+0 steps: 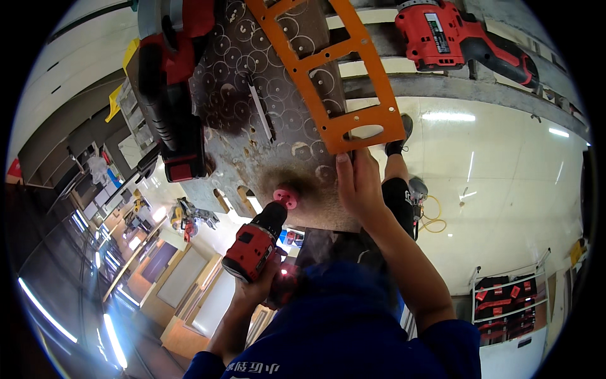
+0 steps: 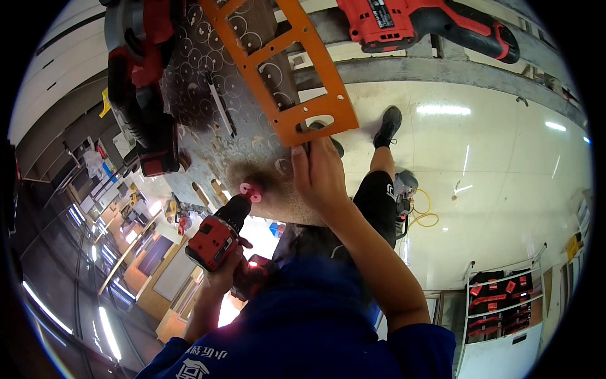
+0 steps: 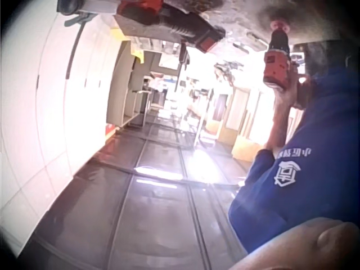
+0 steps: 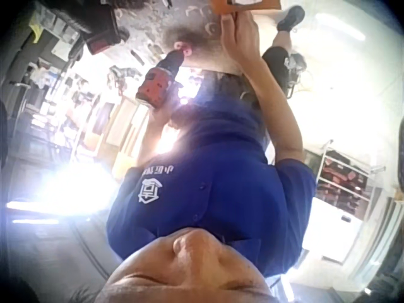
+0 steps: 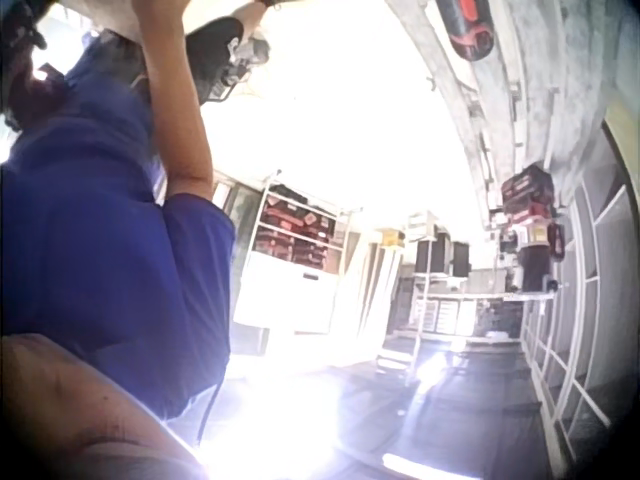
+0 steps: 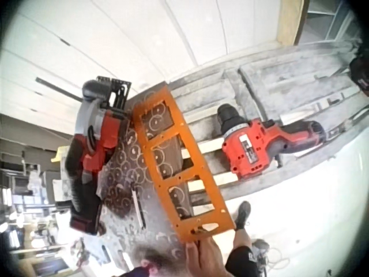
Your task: The person uses a red cordless drill with a hole saw attachment to cut circular holes into a large patterned board. They position the drill at marked spots, operate the tool to cut through the material, and remove the resulting circular plugs. The person repeats this process for multiple holes across the board's surface.
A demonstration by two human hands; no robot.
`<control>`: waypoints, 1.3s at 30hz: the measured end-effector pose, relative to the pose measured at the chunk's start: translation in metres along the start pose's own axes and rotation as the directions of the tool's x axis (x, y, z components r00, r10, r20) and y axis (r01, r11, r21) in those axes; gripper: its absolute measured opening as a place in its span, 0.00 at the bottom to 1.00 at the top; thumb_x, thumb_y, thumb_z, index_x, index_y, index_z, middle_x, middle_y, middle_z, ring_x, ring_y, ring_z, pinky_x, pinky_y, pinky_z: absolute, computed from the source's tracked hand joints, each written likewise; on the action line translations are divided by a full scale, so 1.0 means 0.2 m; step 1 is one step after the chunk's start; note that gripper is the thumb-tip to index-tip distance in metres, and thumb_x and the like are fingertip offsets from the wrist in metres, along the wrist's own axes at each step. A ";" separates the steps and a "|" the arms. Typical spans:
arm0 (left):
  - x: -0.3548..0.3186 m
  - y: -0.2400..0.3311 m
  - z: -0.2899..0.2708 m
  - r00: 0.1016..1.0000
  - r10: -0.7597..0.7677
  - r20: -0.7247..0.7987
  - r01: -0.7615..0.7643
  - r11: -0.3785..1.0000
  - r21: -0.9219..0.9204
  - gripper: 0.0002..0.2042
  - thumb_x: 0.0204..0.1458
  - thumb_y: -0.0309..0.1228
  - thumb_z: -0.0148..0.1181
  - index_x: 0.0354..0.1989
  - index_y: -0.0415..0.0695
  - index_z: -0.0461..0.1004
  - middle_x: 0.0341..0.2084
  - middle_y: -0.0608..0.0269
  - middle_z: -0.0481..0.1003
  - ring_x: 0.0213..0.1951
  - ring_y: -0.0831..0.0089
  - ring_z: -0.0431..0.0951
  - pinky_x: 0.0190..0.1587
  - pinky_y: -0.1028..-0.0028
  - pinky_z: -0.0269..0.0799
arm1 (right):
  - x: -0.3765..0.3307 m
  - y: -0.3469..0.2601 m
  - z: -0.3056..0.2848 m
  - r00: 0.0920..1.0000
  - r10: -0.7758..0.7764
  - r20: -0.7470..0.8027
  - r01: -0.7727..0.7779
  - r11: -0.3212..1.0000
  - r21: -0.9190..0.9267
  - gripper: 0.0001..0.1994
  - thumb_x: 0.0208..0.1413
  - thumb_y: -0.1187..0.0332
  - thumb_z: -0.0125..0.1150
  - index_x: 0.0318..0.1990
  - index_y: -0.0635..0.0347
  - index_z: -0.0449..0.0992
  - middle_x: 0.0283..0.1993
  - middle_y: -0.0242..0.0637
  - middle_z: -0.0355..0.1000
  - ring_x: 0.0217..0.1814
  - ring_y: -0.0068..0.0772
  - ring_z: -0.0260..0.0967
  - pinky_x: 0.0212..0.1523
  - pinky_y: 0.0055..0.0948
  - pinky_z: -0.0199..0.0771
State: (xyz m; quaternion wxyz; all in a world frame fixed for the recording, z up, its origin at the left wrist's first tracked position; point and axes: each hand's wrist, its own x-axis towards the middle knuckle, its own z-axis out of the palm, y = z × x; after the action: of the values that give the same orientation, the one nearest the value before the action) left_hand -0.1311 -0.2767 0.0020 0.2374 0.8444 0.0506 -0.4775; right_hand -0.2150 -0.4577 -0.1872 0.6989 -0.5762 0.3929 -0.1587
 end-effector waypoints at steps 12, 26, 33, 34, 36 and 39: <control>-0.13 -0.02 -0.06 0.991 0.129 0.027 -0.131 0.973 0.189 0.08 0.58 0.25 0.54 0.44 0.39 0.72 0.31 0.61 0.76 0.23 0.82 0.72 0.27 0.79 0.70 | -0.01 -0.03 -0.03 1.000 0.001 -0.022 -0.003 0.998 -0.069 0.12 0.63 0.67 0.46 0.47 0.67 0.67 0.38 0.56 0.70 0.39 0.63 0.68 0.39 0.50 0.68; -0.38 -0.17 -0.29 0.863 0.471 -0.181 -0.497 0.855 -0.148 0.05 0.58 0.28 0.54 0.37 0.40 0.72 0.28 0.63 0.77 0.23 0.82 0.72 0.26 0.79 0.68 | -0.34 -0.14 -0.33 0.992 0.019 -0.122 -0.028 0.997 -0.071 0.21 0.61 0.72 0.53 0.62 0.63 0.62 0.50 0.45 0.72 0.49 0.36 0.72 0.50 0.32 0.72; -0.41 -0.51 -0.38 0.804 0.552 -0.223 -0.582 0.806 -0.103 0.06 0.55 0.22 0.57 0.41 0.40 0.73 0.28 0.67 0.76 0.23 0.82 0.73 0.26 0.79 0.69 | -0.65 -0.36 -0.51 0.995 -0.030 -0.092 -0.002 0.945 -0.326 0.19 0.60 0.77 0.51 0.59 0.64 0.63 0.47 0.42 0.73 0.50 0.33 0.71 0.49 0.31 0.72; -0.39 -0.58 -0.41 0.811 0.543 -0.220 -0.574 0.810 -0.119 0.06 0.55 0.22 0.57 0.41 0.40 0.73 0.27 0.67 0.75 0.23 0.82 0.73 0.26 0.79 0.69 | -0.67 -0.42 -0.46 0.991 -0.090 -0.095 0.053 0.940 -0.336 0.19 0.59 0.79 0.50 0.59 0.65 0.63 0.48 0.43 0.72 0.51 0.32 0.71 0.48 0.30 0.72; -0.35 -0.71 -0.47 0.828 0.521 -0.210 -0.556 0.813 -0.173 0.07 0.56 0.22 0.58 0.42 0.40 0.74 0.27 0.68 0.75 0.23 0.82 0.73 0.26 0.79 0.69 | -0.73 -0.50 -0.30 0.972 -0.190 -0.137 0.146 0.949 -0.279 0.20 0.57 0.81 0.50 0.58 0.66 0.64 0.49 0.44 0.71 0.51 0.32 0.70 0.48 0.30 0.72; -0.27 -0.86 -0.60 0.804 0.547 -0.231 -0.592 0.772 -0.232 0.10 0.53 0.24 0.61 0.43 0.39 0.73 0.30 0.64 0.77 0.29 0.79 0.76 0.32 0.75 0.73 | -0.88 -0.58 0.07 0.926 -0.373 -0.052 0.321 0.854 -0.408 0.19 0.52 0.84 0.50 0.53 0.67 0.68 0.51 0.45 0.71 0.51 0.36 0.70 0.48 0.30 0.72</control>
State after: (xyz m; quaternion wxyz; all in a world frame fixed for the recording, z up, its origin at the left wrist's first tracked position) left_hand -0.1204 -0.0631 0.0374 0.4890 0.8084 -0.1203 -0.3048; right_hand -0.2915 -0.3624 -0.0143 0.5019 -0.7543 0.3505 -0.2375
